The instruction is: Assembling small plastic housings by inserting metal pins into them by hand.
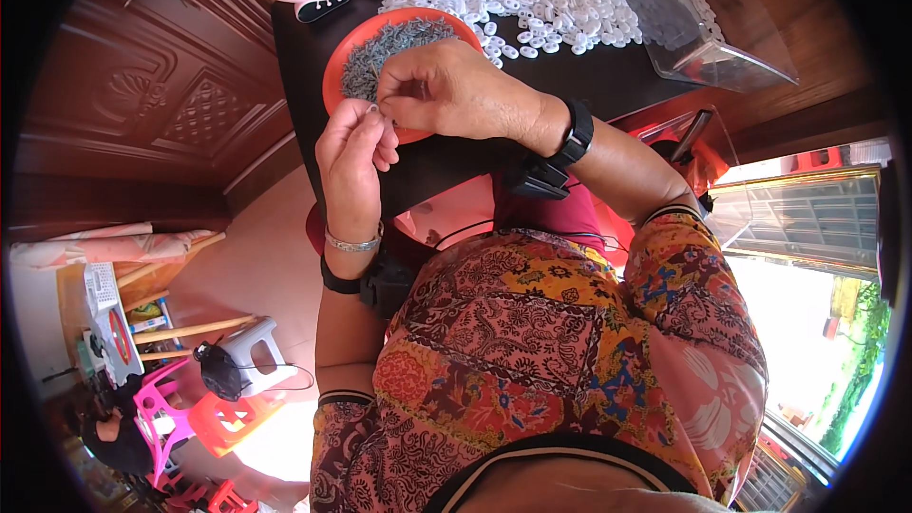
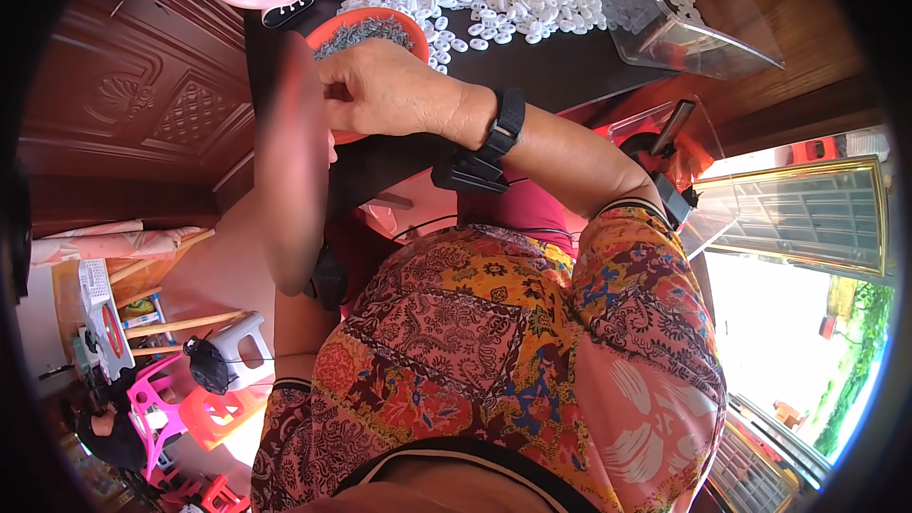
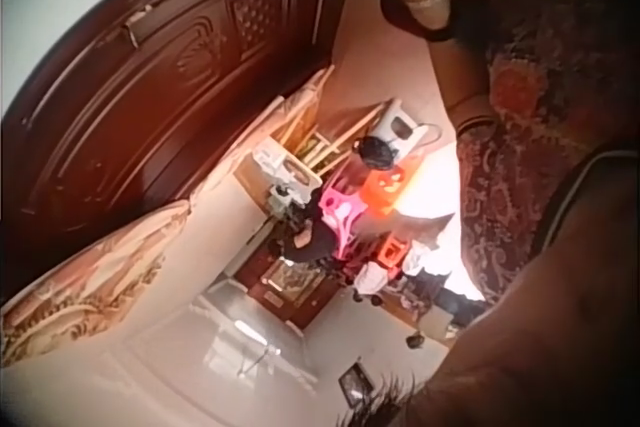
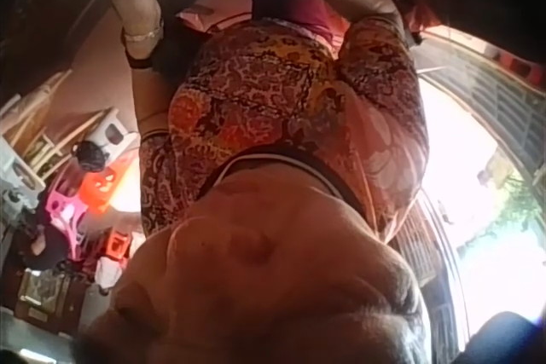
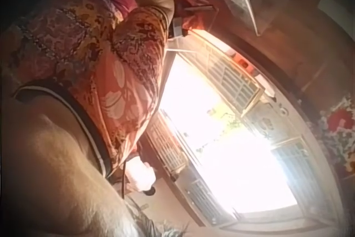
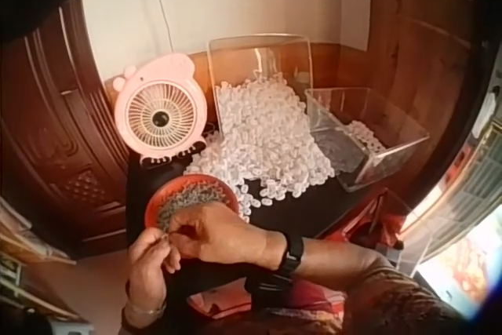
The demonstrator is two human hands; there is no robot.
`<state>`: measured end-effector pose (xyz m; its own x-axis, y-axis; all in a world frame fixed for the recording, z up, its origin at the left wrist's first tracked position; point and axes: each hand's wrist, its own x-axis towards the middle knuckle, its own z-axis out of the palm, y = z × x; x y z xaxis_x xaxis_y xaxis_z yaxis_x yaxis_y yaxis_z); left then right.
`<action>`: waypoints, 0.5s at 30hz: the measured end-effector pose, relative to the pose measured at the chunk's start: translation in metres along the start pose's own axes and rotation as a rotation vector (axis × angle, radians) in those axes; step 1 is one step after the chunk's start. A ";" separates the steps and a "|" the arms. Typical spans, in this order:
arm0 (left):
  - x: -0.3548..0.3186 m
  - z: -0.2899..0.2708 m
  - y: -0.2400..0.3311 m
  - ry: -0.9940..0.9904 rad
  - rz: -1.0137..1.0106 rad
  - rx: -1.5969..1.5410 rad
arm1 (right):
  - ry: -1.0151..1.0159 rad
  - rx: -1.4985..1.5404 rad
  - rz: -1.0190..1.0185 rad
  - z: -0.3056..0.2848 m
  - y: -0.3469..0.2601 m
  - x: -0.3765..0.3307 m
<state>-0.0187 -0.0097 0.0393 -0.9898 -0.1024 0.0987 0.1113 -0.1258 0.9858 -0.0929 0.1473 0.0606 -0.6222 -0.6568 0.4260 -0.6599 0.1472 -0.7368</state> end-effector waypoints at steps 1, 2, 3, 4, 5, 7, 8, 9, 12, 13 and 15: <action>0.000 -0.001 0.001 -0.001 0.002 -0.003 | 0.000 -0.004 0.000 0.001 0.000 0.002; 0.002 -0.003 0.001 -0.007 0.009 0.040 | -0.002 -0.032 -0.017 0.001 0.001 0.004; 0.003 -0.005 0.000 -0.012 0.017 0.083 | -0.004 -0.060 -0.034 0.001 0.003 0.005; 0.005 -0.007 0.000 -0.012 0.016 0.082 | -0.005 -0.060 -0.033 0.001 0.005 0.007; 0.005 -0.010 0.000 -0.018 0.004 0.100 | -0.032 -0.075 -0.035 0.000 0.006 0.009; 0.006 -0.016 -0.002 -0.023 -0.006 0.116 | -0.060 -0.091 -0.039 -0.001 0.014 0.014; 0.005 -0.019 -0.005 -0.009 -0.011 0.089 | -0.040 -0.245 -0.060 -0.002 0.024 0.017; 0.004 -0.021 -0.006 0.006 -0.014 0.062 | -0.019 -0.398 -0.083 -0.003 0.033 0.020; 0.000 -0.026 -0.008 0.029 -0.037 0.047 | -0.124 -0.495 -0.035 0.002 0.052 0.025; -0.001 -0.027 -0.008 0.030 -0.050 0.041 | -0.183 -0.537 -0.027 0.005 0.056 0.026; -0.002 -0.028 -0.010 0.030 -0.040 0.017 | -0.194 -0.599 -0.059 0.013 0.060 0.028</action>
<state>-0.0154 -0.0360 0.0258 -0.9903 -0.1276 0.0554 0.0701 -0.1133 0.9911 -0.1447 0.1285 0.0214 -0.5272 -0.7903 0.3123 -0.8469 0.4587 -0.2690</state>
